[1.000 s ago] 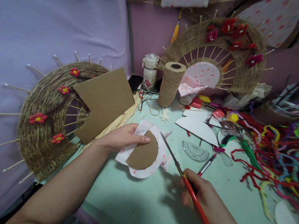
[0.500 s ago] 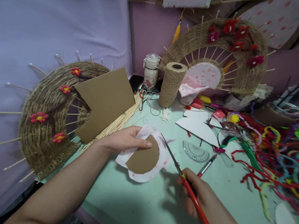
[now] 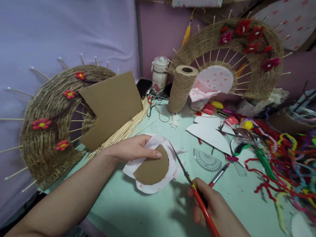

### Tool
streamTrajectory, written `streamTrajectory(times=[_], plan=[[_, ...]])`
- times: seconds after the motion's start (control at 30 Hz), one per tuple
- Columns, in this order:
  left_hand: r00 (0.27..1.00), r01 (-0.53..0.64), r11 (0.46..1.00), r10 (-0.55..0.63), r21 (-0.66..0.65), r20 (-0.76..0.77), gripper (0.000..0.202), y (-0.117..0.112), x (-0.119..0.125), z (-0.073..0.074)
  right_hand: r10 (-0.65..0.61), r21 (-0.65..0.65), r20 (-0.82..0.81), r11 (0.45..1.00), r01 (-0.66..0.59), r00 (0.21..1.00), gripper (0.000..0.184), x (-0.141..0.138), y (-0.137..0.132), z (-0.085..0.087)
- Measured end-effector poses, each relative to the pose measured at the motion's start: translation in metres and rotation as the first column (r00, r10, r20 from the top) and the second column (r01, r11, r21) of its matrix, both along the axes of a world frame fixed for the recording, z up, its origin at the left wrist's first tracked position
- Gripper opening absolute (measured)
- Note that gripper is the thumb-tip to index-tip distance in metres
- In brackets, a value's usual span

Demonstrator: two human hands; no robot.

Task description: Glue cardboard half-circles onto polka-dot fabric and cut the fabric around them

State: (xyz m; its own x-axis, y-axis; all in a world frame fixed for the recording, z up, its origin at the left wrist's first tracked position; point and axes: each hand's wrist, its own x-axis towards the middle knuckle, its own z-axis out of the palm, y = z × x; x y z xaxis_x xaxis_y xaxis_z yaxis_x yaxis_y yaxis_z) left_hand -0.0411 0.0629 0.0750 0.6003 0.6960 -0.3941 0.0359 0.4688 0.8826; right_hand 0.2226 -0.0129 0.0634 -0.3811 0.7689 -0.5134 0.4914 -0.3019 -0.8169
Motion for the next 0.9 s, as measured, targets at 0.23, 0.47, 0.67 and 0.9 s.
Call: streamTrajectory(times=[0.23, 0.47, 0.67, 0.9], plan=[[1.000, -0.009, 1.000, 0.009, -0.010, -0.011, 0.039, -0.001, 0.000, 0.000, -0.029, -0.008, -0.036, 1.000, 0.029, 0.999, 0.010, 0.001, 0.001, -0.005], [1.000, -0.012, 1.000, 0.012, -0.011, -0.015, 0.035, -0.001, 0.000, 0.002, -0.043, 0.036, 0.007, 0.998, 0.042, 0.999, 0.021, 0.003, 0.005, -0.005], [1.000, -0.008, 1.000, 0.008, -0.011, -0.008, 0.031, 0.000, -0.002, 0.002, -0.009, 0.056, 0.023, 0.998, 0.007, 1.000, 0.012, 0.010, 0.003, -0.011], [0.999, 0.015, 1.000, -0.015, 0.015, 0.031, 0.031, 0.000, 0.000, 0.006, 0.028, -0.014, 0.004, 1.000, -0.028, 1.000, 0.016, 0.009, 0.001, -0.002]])
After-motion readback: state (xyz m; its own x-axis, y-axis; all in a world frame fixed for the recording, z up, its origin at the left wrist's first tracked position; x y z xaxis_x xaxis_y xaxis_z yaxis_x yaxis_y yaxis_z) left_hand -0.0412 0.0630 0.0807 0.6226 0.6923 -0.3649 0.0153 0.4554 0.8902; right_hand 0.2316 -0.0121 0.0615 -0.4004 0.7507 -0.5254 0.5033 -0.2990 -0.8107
